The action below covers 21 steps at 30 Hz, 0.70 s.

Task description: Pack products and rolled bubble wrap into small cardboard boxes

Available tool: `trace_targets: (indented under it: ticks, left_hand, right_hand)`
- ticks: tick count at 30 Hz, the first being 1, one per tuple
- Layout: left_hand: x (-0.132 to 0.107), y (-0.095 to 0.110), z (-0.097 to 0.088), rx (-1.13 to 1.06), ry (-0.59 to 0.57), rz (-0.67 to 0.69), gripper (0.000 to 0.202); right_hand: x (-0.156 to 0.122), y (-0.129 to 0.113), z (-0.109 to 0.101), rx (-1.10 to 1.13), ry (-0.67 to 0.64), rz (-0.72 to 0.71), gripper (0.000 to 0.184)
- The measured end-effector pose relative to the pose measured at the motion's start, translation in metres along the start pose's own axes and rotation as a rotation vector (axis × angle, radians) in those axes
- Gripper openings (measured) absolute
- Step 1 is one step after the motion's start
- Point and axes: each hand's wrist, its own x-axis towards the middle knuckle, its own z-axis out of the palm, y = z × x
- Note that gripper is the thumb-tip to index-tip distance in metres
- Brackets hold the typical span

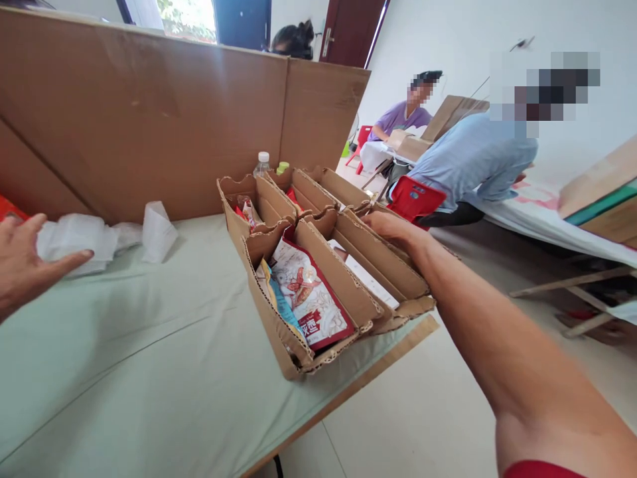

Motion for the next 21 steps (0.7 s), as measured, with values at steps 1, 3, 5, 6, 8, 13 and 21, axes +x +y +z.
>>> trace_targets:
  ticks: [1, 3, 5, 6, 8, 13, 21]
  left_hand:
    - [-0.010, 0.002, 0.007, -0.028, -0.007, 0.070, 0.085]
    - [-0.032, 0.013, 0.019, -0.069, -0.031, 0.161, 0.079]
    - [-0.052, 0.030, 0.026, -0.102, -0.076, 0.202, 0.070]
    - [-0.061, 0.041, 0.027, -0.119, -0.100, 0.212, 0.066]
    - [-0.075, 0.066, 0.023, -0.166, -0.143, 0.230, 0.058]
    - [-0.095, 0.149, -0.004, -0.417, -0.168, 0.400, 0.044]
    - [-0.113, 0.235, 0.000, -1.103, -0.283, 0.165, 0.029]
  right_hand:
    - [0.000, -0.003, 0.004, -0.039, -0.105, 0.030, 0.025]
    - [0.001, -0.010, 0.007, -0.112, -0.296, 0.073, 0.025]
    - [0.003, -0.015, 0.004, -0.156, -0.305, 0.089, 0.025]
    - [0.003, -0.017, 0.000, -0.178, -0.249, 0.103, 0.024]
    - [0.003, -0.026, -0.015, -0.231, -0.099, 0.143, 0.022]
    - [-0.015, -0.106, -0.059, -0.277, 0.315, -0.107, 0.013]
    - [-0.074, -0.282, 0.004, 0.456, -0.206, -0.705, 0.015]
